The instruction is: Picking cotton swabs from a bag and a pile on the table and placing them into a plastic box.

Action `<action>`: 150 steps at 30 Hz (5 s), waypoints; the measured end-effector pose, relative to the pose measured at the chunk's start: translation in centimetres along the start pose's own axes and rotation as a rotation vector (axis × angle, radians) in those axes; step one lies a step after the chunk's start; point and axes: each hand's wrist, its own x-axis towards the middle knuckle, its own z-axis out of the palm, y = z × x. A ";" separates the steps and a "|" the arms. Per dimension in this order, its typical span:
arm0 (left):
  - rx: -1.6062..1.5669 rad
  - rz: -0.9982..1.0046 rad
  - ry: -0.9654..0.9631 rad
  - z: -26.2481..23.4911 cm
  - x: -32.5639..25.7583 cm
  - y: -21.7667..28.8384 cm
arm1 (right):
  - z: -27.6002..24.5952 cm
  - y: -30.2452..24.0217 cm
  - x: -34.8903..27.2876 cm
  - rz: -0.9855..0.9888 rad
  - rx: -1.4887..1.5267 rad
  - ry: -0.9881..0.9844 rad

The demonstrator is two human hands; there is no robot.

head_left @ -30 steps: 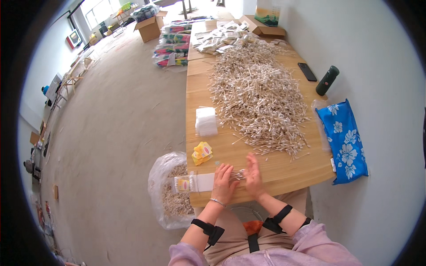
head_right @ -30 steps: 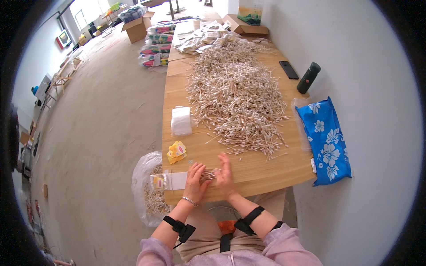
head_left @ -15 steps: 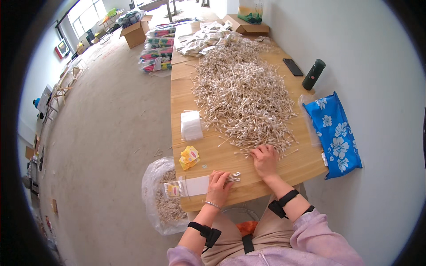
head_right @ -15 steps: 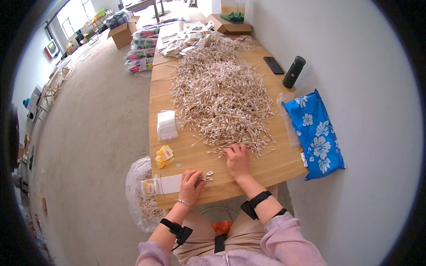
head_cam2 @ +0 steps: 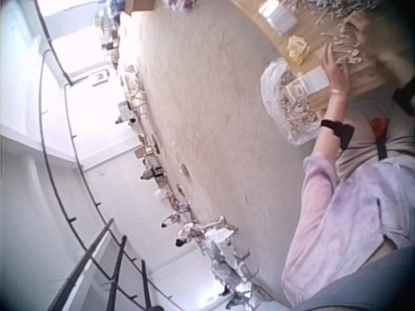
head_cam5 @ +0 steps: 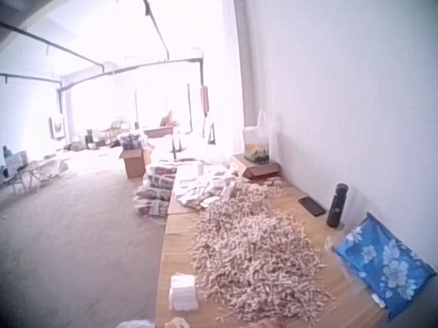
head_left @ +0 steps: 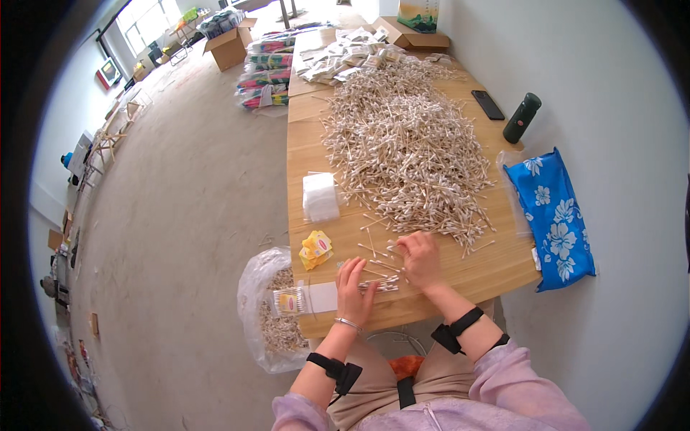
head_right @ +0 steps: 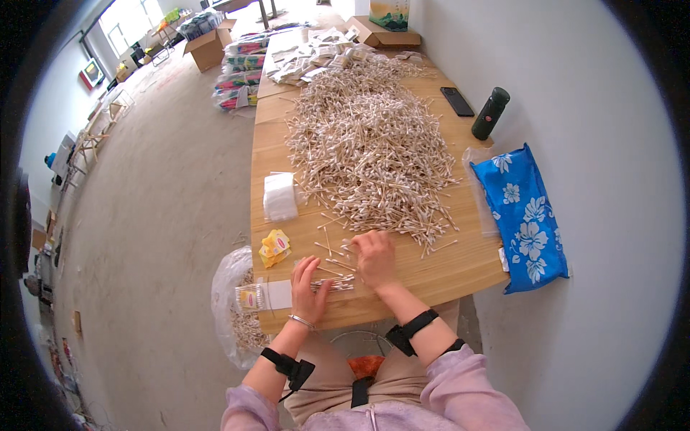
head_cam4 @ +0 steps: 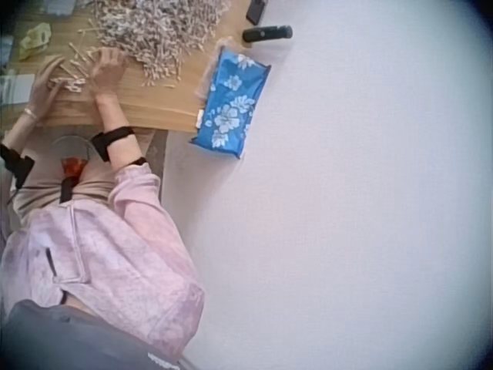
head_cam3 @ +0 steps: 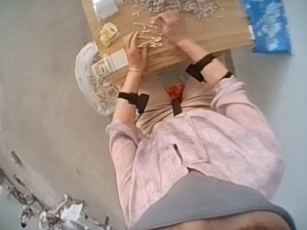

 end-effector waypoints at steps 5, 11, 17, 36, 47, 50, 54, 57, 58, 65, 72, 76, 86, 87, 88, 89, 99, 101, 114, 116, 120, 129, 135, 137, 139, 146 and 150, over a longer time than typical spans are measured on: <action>0.053 0.007 -0.114 0.3 0.3 -1.2 | -2.1 0.0 -0.8 0.018 -0.093 0.035; 0.016 0.026 -0.157 -0.2 -0.6 -1.0 | -1.4 -1.0 -3.3 0.074 0.018 -0.080; 0.018 0.068 -0.161 -0.7 -1.4 -1.0 | -1.2 -0.2 -2.9 0.154 0.112 -0.141; 0.176 -0.007 -0.151 0.5 0.7 0.3 | -1.8 -0.6 -3.3 0.066 0.085 -0.137; 0.182 0.021 -0.089 0.2 1.0 -0.8 | -2.1 -0.8 -3.3 0.093 0.133 -0.157; 0.144 0.000 -0.080 -0.1 0.9 -0.9 | -1.6 -0.3 -3.3 0.109 0.129 -0.144; 0.105 -0.025 0.007 -0.5 1.8 0.4 | -1.3 -0.2 -3.0 0.129 0.097 -0.139; -0.035 -0.099 0.049 -0.2 2.0 1.0 | -1.8 -1.1 -3.0 0.138 0.123 -0.117; -0.035 -0.101 0.050 -0.2 2.1 1.2 | -2.0 -1.7 -3.0 0.154 0.200 -0.120; -0.542 -0.450 -0.003 -0.9 1.2 -0.4 | -2.5 -4.1 -2.4 0.342 0.589 -0.237; -0.580 -0.560 0.300 -10.3 -2.5 -2.5 | -1.7 -1.0 -2.0 0.119 0.152 -0.061; -0.546 -0.661 0.418 -15.2 -8.5 -5.5 | -1.4 -1.7 -1.8 0.085 0.108 -0.106; -0.484 -0.978 0.609 -18.0 -16.8 -14.4 | 0.1 -1.7 -1.1 0.025 0.035 -0.286; -0.465 -0.988 0.638 -18.0 -17.4 -15.2 | 0.2 -1.8 -1.1 0.018 0.034 -0.280; -0.397 -0.958 0.646 -18.2 -18.3 -16.3 | 0.7 -2.4 -1.2 -0.005 0.063 -0.299; -0.339 -0.929 0.640 -18.2 -18.8 -16.9 | 0.9 -2.7 -1.2 -0.021 0.056 -0.296; -0.028 -0.782 0.589 -15.6 -13.5 -11.3 | -0.9 -1.7 -2.6 0.051 0.053 -0.215; 0.046 -0.432 0.422 -14.4 -11.9 -8.7 | -1.1 -1.8 -3.0 0.061 0.056 -0.216; 0.141 0.061 -0.213 -2.8 -1.6 -0.4 | -3.3 -0.8 -4.5 0.138 0.057 -0.169; 0.142 0.046 -0.231 -1.9 -1.2 -0.6 | -3.2 -0.6 -4.7 0.145 0.058 -0.178; 0.079 0.040 -0.198 -1.5 -1.1 -0.8 | -2.3 -0.6 -4.0 0.138 0.054 -0.109; -0.039 -0.070 -0.103 -1.3 -1.9 -0.4 | -1.6 -4.0 -4.8 -0.114 -0.204 -0.195; -0.209 -0.179 0.100 -0.5 -2.6 -1.4 | -0.8 -5.1 -7.5 -0.214 -0.227 -0.517; -0.295 -0.240 0.134 -0.1 -2.9 -1.9 | -0.6 -4.9 -7.3 -0.202 -0.227 -0.542; -0.373 -0.277 0.149 0.0 -2.8 -2.1 | -0.6 -4.7 -6.1 -0.219 -0.210 -0.541; -0.311 -0.264 0.155 0.1 -3.0 -2.1 | -0.7 -4.9 -6.0 -0.229 -0.226 -0.429; -0.358 -0.263 0.183 -0.1 -3.2 -2.3 | -0.3 -6.2 -4.6 -0.157 -0.083 -0.235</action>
